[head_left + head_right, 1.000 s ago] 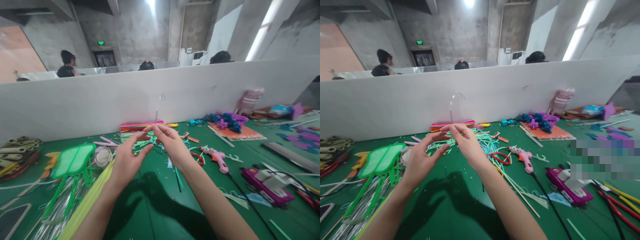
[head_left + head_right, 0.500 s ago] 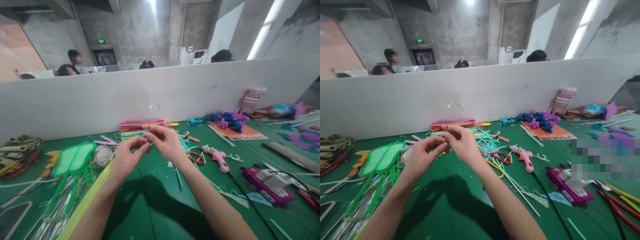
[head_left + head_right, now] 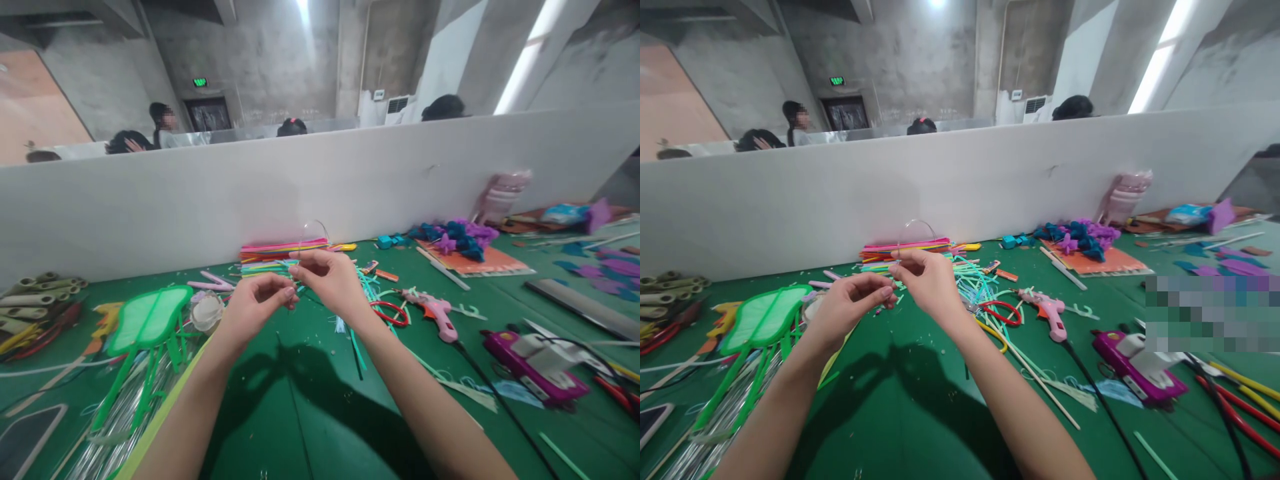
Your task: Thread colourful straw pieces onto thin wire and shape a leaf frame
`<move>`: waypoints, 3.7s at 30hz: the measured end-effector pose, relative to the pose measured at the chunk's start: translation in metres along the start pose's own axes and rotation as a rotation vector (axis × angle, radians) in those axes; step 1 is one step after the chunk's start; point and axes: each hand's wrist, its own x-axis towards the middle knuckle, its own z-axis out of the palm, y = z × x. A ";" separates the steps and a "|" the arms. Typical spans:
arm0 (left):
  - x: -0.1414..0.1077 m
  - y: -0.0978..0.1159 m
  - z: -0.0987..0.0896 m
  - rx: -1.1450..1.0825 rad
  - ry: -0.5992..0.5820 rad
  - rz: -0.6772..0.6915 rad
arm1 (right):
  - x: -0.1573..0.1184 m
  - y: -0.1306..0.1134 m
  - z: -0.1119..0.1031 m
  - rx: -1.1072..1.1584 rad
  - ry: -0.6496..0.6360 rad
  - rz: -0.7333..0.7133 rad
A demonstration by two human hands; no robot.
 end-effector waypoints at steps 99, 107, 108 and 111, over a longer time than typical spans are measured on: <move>-0.010 0.011 0.011 0.010 -0.043 -0.089 | 0.006 0.012 -0.009 0.406 0.009 -0.112; -0.009 0.012 0.014 -0.128 0.095 -0.056 | -0.001 0.006 -0.001 0.416 -0.025 -0.125; -0.009 0.012 0.014 -0.127 0.108 -0.053 | -0.001 0.007 0.000 0.417 -0.008 -0.144; -0.009 0.013 0.015 -0.125 0.123 -0.061 | 0.000 0.011 0.004 0.399 0.032 -0.191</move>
